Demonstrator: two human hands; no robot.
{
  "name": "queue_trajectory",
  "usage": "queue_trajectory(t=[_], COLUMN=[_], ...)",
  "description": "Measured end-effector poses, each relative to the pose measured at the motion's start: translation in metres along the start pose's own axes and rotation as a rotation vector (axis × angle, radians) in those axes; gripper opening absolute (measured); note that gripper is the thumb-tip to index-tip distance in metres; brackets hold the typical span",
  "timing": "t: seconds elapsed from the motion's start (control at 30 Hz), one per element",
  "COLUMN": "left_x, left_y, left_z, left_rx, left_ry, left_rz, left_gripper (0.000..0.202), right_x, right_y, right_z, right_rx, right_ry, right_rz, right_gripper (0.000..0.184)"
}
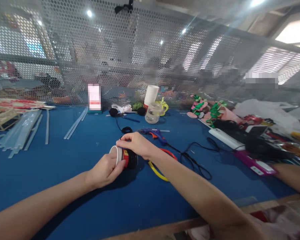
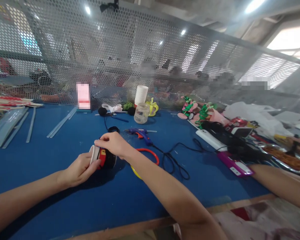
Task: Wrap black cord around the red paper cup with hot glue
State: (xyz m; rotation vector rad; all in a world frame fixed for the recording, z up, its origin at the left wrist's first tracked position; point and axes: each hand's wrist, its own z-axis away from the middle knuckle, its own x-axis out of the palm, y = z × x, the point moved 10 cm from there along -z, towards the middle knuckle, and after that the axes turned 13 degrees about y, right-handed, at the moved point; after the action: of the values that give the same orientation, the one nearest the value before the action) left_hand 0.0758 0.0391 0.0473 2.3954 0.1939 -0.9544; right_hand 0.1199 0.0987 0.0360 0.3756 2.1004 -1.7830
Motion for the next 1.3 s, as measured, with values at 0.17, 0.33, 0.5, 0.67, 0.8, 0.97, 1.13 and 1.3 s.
queue_trajectory(t=[0.17,0.33,0.5,0.67,0.8,0.97,1.13,1.3], left_x=[0.005,0.015,0.022,0.019,0.01,0.002,0.003,0.008], left_y=[-0.026,-0.052,-0.052,-0.033,-0.013,-0.001,-0.012,-0.036], left_z=[0.002,0.013,0.017,0.009,0.002,0.0,0.003,0.01], left_rx=[-0.288,-0.666,-0.73,-0.542,-0.353,-0.215,-0.307,-0.555], left_ry=[-0.023,-0.024,-0.057,-0.088,-0.06,-0.018,0.003,0.042], left_rz=[0.133,0.345,0.43,0.403,0.343,0.31,0.315,0.406], left_gripper=[0.034,0.039,0.041,0.039,0.037,0.036,0.038,0.04], right_x=[-0.032,-0.056,-0.057,-0.052,-0.044,-0.035,-0.042,-0.059], right_y=[-0.001,0.0,0.005,0.003,0.003,0.007,0.006,0.006], right_z=[0.003,0.003,0.0,0.002,0.003,0.003,0.003,0.001], right_rx=[-0.018,-0.099,-0.123,-0.115,-0.101,-0.076,-0.073,-0.071], right_ry=[0.186,0.318,0.338,0.319,0.271,0.216,0.247,0.332], right_rz=[-0.179,-0.173,-0.11,-0.021,-0.013,-0.03,-0.047,-0.098], right_gripper=[0.024,0.026,0.026,0.026,0.026,0.025,0.025,0.024])
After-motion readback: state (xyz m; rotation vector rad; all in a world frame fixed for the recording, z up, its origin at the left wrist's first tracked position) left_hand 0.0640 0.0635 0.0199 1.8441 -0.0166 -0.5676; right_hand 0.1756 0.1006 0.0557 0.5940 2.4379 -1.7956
